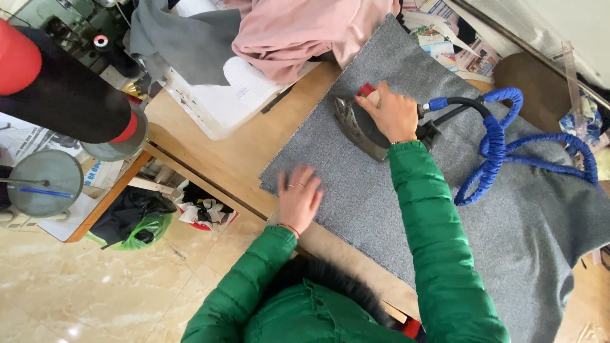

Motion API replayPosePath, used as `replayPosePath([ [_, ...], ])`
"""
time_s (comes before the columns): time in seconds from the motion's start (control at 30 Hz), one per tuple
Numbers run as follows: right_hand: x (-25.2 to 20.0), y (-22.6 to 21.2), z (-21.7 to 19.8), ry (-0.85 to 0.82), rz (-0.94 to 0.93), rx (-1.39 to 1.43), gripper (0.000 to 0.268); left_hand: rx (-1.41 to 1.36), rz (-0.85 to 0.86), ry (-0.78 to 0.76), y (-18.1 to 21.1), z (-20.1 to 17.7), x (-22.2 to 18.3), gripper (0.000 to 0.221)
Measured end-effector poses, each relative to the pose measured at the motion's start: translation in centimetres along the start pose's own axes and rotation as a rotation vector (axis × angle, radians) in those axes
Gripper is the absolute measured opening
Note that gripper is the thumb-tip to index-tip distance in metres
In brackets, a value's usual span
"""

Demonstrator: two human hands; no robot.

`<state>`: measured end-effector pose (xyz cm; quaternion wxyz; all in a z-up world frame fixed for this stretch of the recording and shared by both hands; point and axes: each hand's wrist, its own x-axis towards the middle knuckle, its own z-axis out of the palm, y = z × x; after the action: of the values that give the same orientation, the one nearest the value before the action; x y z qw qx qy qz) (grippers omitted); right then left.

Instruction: Ironing a square piece of grey fabric on a workbench using a steam iron to remove wrinkles.

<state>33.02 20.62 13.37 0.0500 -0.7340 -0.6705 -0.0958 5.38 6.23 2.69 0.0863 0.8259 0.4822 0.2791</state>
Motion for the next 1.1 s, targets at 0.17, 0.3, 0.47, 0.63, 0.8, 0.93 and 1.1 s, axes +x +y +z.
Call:
replayPosePath([
  [0.17,-5.3,-3.0,-3.1,-0.124,0.002,-0.016,0.064,0.049,-0.351,-0.022,-5.2,-2.5,1.1,0.058],
  [0.3,-11.8,-5.4,-5.9,-0.027,-0.181,-0.081,0.054,0.093,-0.45,-0.121,-9.9,0.9,0.8,0.057],
  [0.47,-18.5,-6.5,-5.7,0.117,-0.333,0.03,0.05,-0.107,-0.489,-0.125,-12.1,2.7,0.9,0.04],
  [0.63,-20.5,-7.4,-6.2,0.147,-0.332,0.056,0.048,-0.661,-0.616,-0.173,-12.2,0.2,1.7,0.025],
  [0.8,-19.5,-8.1,-6.5,0.17,-0.336,0.137,0.047,-1.077,-0.619,-0.157,-14.3,0.7,1.5,0.024],
  [0.93,-17.3,-10.4,-5.7,0.194,-0.362,0.136,0.047,-1.073,-0.622,-0.158,-14.1,-0.5,1.5,0.023],
  [1.1,-13.6,-13.5,-4.5,0.271,-0.417,0.042,0.049,-1.231,-0.754,0.118,-11.5,-4.4,1.7,0.068],
])
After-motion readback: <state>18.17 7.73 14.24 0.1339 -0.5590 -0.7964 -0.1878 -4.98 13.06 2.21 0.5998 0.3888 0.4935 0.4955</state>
